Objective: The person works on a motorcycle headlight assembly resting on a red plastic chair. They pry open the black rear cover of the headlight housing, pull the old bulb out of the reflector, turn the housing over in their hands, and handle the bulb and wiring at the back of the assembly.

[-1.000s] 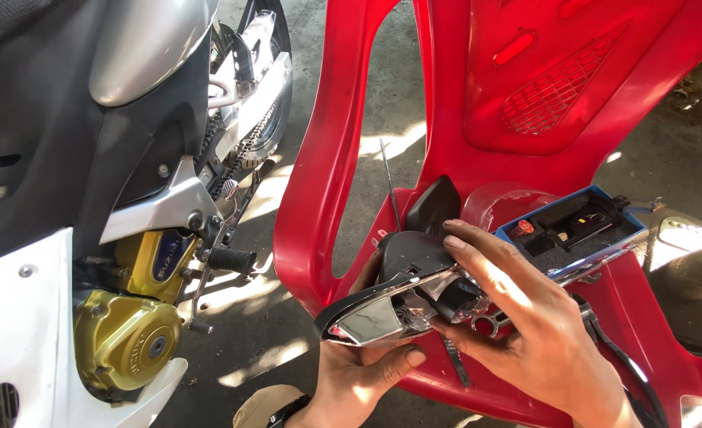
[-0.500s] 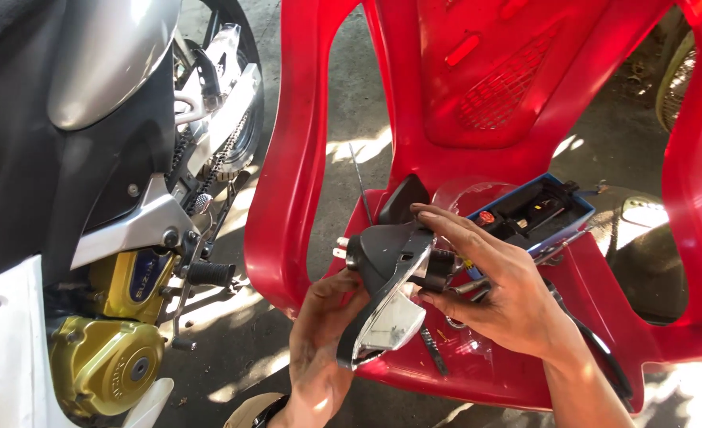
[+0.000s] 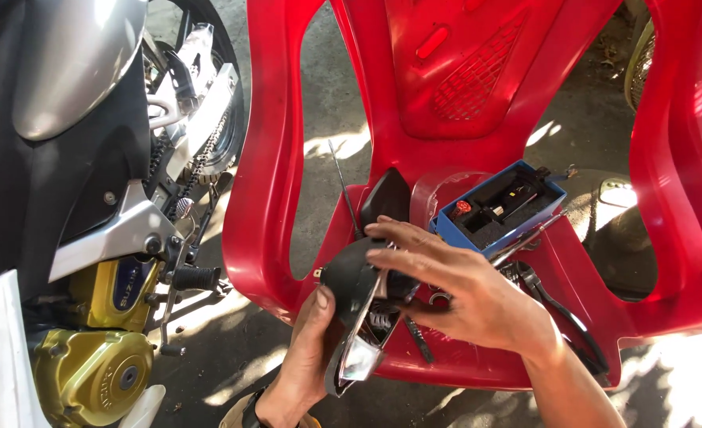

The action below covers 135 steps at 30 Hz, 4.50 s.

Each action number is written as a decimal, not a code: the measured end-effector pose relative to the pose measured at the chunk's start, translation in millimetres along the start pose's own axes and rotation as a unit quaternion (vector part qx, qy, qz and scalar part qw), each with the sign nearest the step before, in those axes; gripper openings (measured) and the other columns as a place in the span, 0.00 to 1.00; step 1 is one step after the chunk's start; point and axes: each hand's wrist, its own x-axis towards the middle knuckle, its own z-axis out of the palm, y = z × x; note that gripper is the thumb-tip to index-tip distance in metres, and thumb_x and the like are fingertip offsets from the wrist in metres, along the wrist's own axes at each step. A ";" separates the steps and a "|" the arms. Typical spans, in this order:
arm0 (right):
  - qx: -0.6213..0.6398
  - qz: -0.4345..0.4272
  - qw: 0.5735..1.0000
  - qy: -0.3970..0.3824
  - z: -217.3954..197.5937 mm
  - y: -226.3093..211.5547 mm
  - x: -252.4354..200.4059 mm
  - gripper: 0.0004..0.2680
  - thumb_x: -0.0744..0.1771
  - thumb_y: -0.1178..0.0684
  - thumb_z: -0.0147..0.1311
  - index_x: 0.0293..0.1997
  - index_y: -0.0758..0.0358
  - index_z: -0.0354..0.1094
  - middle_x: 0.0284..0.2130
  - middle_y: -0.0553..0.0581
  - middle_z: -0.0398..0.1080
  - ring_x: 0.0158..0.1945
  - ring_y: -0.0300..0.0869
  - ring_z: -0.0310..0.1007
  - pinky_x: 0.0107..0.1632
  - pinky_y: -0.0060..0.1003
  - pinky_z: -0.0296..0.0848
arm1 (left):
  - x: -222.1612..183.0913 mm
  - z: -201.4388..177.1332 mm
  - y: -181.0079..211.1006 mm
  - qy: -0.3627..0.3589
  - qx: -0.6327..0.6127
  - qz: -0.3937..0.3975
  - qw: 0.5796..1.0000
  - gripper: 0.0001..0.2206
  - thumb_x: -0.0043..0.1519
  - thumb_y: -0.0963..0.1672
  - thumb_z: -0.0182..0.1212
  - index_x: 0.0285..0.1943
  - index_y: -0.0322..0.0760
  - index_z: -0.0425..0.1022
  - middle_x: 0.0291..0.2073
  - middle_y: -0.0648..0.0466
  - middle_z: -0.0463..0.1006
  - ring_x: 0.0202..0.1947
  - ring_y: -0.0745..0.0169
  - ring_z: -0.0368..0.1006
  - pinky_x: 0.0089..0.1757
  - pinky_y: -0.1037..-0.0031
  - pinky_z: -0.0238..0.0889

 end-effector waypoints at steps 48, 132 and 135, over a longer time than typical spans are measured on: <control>-0.167 0.031 0.950 0.261 -12.6 -15.3 -4.9 0.06 0.65 0.63 0.65 0.43 0.67 0.75 0.43 0.58 0.79 0.45 0.42 0.82 0.45 0.31 0.81 | 0.5 41.6 31.8 0.050 0.115 0.081 0.989 0.43 0.53 0.48 0.73 0.75 0.29 0.53 0.61 0.42 0.72 0.59 0.51 0.73 0.56 0.60 0.70; 0.589 0.253 0.763 0.083 54.6 87.7 -32.1 0.17 0.74 0.45 0.43 0.57 0.74 0.70 0.39 0.59 0.77 0.37 0.37 0.76 0.40 0.36 0.76 | -9.1 56.4 42.3 -0.047 0.213 0.294 0.931 0.50 0.51 0.34 0.75 0.80 0.28 0.43 0.73 0.40 0.61 0.71 0.48 0.63 0.66 0.58 0.62; 0.555 0.301 0.772 0.067 45.9 81.1 -24.9 0.18 0.72 0.46 0.45 0.56 0.76 0.71 0.40 0.60 0.78 0.40 0.38 0.77 0.44 0.35 0.77 | -14.0 47.8 31.6 -0.041 0.236 0.251 0.938 0.48 0.51 0.32 0.74 0.80 0.26 0.46 0.70 0.38 0.65 0.66 0.46 0.68 0.61 0.59 0.68</control>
